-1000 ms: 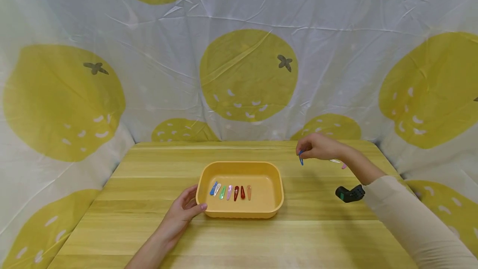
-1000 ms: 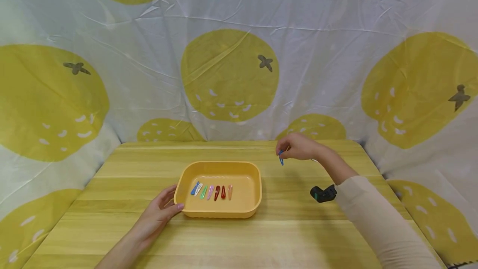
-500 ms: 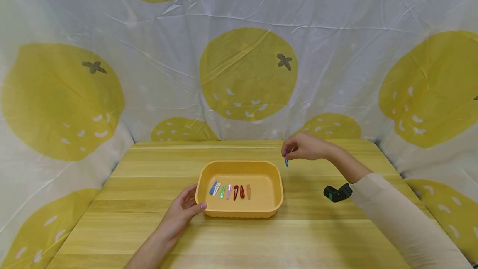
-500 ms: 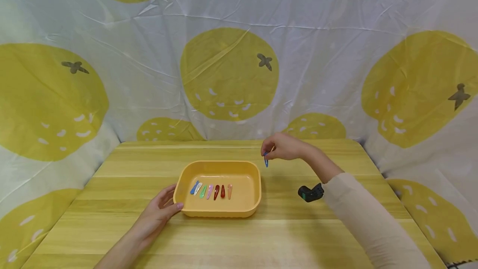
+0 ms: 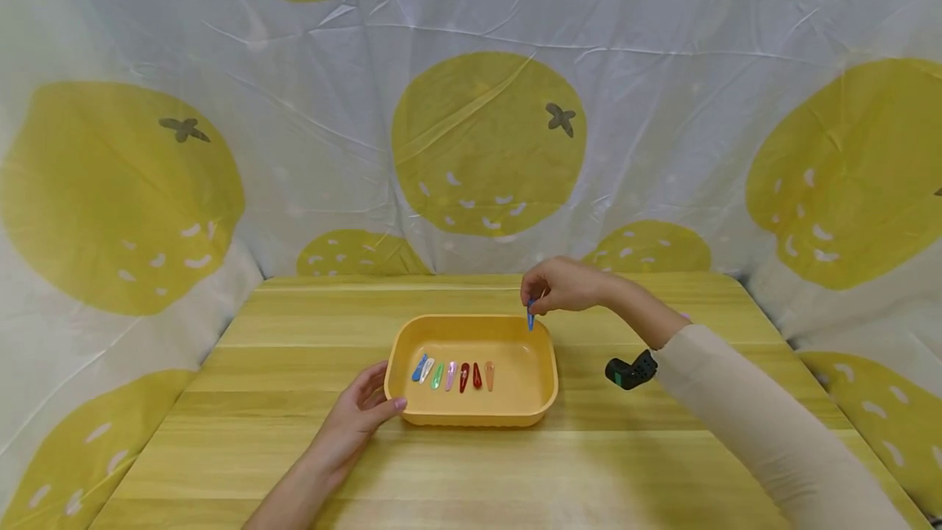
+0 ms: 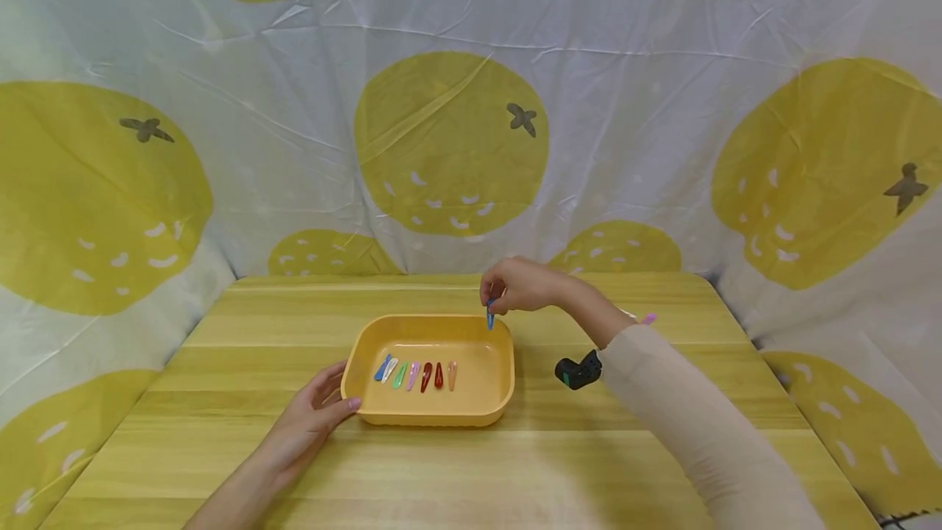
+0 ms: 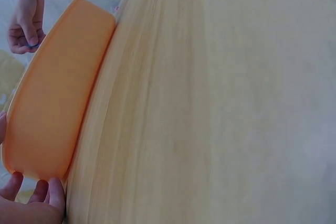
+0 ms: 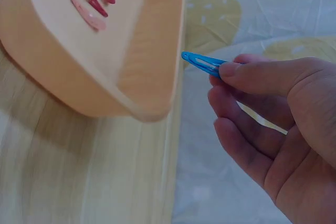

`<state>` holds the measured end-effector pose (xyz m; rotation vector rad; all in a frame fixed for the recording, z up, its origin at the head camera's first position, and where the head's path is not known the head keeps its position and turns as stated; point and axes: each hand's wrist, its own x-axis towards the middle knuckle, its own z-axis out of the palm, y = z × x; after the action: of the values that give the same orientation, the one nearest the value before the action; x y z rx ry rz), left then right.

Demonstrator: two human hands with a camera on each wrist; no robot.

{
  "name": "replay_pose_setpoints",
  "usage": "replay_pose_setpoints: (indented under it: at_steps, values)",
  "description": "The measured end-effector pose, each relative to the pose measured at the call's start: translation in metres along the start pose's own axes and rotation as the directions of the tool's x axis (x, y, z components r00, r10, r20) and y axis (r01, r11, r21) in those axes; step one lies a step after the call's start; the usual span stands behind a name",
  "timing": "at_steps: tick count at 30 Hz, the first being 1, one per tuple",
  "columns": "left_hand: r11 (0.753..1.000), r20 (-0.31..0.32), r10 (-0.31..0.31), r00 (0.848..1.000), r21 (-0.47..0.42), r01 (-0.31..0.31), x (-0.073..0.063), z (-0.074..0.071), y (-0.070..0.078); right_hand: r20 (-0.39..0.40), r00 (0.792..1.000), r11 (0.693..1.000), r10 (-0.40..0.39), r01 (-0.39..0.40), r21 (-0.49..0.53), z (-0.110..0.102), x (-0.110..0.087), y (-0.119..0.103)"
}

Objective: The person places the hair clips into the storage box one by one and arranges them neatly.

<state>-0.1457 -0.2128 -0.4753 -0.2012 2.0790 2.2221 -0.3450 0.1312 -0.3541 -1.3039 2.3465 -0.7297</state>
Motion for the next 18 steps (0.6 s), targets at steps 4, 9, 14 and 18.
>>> replay_pose_setpoints:
  at_steps: [4,9,14,18]
  values:
    - [1.0,-0.002,0.004,1.0,-0.004,-0.004,0.0,0.0,0.0,0.013,1.0,1.0,-0.003,0.003,-0.002,0.006,0.012,-0.007]
    - [1.0,-0.003,0.002,1.0,-0.01,-0.002,0.001,0.0,0.0,0.049,0.999,0.999,-0.002,0.0,0.043,0.02,0.028,-0.01]
    - [1.0,-0.002,0.0,1.0,-0.013,0.0,0.0,0.0,0.0,0.11,0.994,0.996,-0.001,-0.009,0.088,0.035,0.04,-0.012]
    - [1.0,-0.001,0.002,1.0,-0.007,-0.002,0.0,-0.001,0.0,0.142,0.99,0.994,0.01,-0.025,0.11,0.044,0.046,-0.013]
